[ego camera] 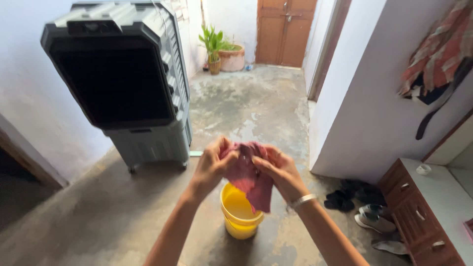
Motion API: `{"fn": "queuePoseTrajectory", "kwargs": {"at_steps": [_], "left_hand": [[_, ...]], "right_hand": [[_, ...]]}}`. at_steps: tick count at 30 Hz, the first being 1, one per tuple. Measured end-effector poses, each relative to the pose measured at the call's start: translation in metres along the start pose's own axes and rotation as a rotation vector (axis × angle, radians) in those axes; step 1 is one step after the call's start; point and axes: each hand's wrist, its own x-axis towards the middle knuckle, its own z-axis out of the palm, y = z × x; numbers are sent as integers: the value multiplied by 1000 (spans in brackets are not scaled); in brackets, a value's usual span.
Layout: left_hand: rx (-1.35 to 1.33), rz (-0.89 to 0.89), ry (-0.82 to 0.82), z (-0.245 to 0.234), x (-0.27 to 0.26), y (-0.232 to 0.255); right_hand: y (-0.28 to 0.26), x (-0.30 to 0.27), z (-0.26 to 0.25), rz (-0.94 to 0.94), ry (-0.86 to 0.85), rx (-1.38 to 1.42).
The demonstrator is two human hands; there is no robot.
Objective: The person wrings a pink cloth in a yellow bucket of water and wipes the concrete floor. They also pick up a small cup from the floor, walk to a corner, and place it down before returning to wring the cloth and wipe the floor again.
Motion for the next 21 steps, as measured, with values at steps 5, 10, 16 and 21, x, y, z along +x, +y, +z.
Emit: {"fn": "queuePoseTrajectory", "kwargs": {"at_steps": [5, 10, 16, 21], "left_hand": [[-201, -95, 90, 58, 61, -10], [-274, -75, 222, 108, 113, -31], [-65, -113, 297, 121, 174, -70], [146, -24, 338, 113, 216, -84]], "right_hand": [[1, 42, -95, 75, 10, -96], [2, 91, -180, 22, -31, -198], [13, 137, -227, 113, -31, -254], [32, 185, -247, 170, -88, -163]]}}
